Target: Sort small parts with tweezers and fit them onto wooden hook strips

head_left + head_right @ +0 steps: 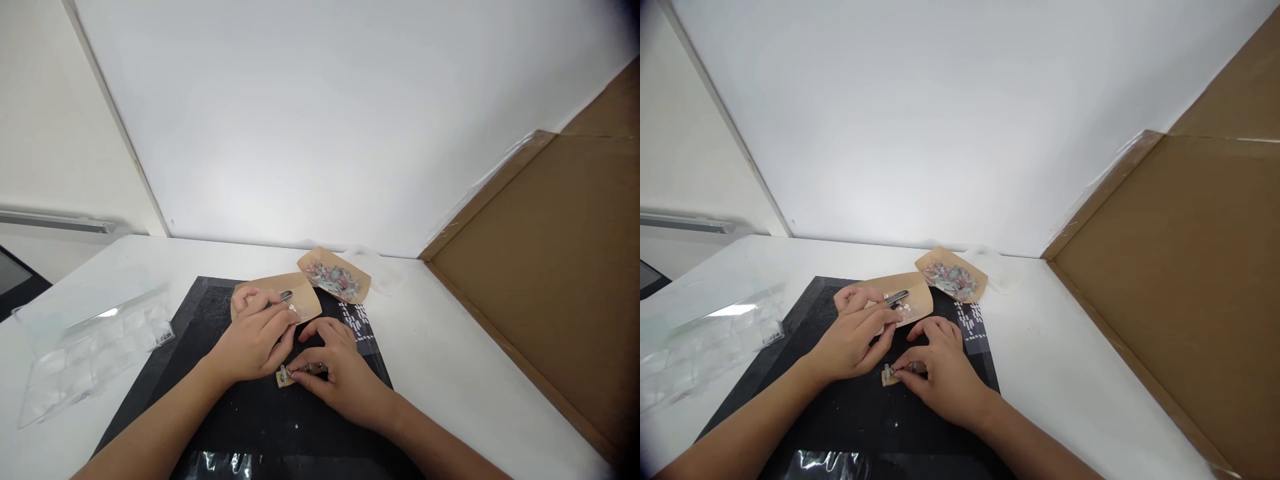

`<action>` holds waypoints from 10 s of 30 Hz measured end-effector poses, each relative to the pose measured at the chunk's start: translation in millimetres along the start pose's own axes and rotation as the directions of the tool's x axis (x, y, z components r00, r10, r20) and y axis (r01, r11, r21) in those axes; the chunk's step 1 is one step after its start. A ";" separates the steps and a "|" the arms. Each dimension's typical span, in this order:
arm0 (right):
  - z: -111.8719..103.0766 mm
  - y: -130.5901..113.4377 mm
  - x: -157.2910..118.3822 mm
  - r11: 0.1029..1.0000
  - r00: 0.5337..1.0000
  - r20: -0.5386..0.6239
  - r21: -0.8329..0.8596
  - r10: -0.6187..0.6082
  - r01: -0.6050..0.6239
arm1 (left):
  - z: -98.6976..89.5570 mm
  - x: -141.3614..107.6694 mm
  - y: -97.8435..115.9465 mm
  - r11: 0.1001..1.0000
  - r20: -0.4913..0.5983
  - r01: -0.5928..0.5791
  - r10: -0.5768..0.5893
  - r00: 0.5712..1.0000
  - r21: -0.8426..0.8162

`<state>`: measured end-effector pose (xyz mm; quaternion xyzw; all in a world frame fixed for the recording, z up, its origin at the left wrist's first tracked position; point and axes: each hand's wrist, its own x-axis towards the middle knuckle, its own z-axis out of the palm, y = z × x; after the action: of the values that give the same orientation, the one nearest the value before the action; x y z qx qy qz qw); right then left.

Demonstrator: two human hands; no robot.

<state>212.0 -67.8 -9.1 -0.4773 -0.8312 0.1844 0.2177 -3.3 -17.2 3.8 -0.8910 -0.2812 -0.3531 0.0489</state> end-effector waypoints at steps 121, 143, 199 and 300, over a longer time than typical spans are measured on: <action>-17.1 26.4 11.2 0.868 0.887 0.065 -0.185 -0.458 0.462 | -2.3 1.5 -4.6 0.988 0.486 -0.022 0.096 0.868 -0.156; -21.6 7.3 -0.3 0.816 0.887 0.110 -0.353 -0.449 0.457 | -2.1 1.6 -7.7 0.998 0.539 -0.021 0.054 0.841 -0.067; -13.6 3.3 -1.7 0.803 0.890 0.131 -0.389 -0.436 0.451 | 4.5 -6.0 -9.9 0.993 0.214 0.089 -0.071 0.974 -0.077; -36.5 2.7 0.4 0.926 0.927 0.167 -0.119 -0.336 0.358 | 5.6 -3.7 -12.4 0.973 0.111 0.225 -0.218 0.969 -0.051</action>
<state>233.4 -62.6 20.1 -0.3227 -0.9274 0.1148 0.1505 -8.7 -6.9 -4.2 -0.8724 -0.3699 -0.3178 -0.0341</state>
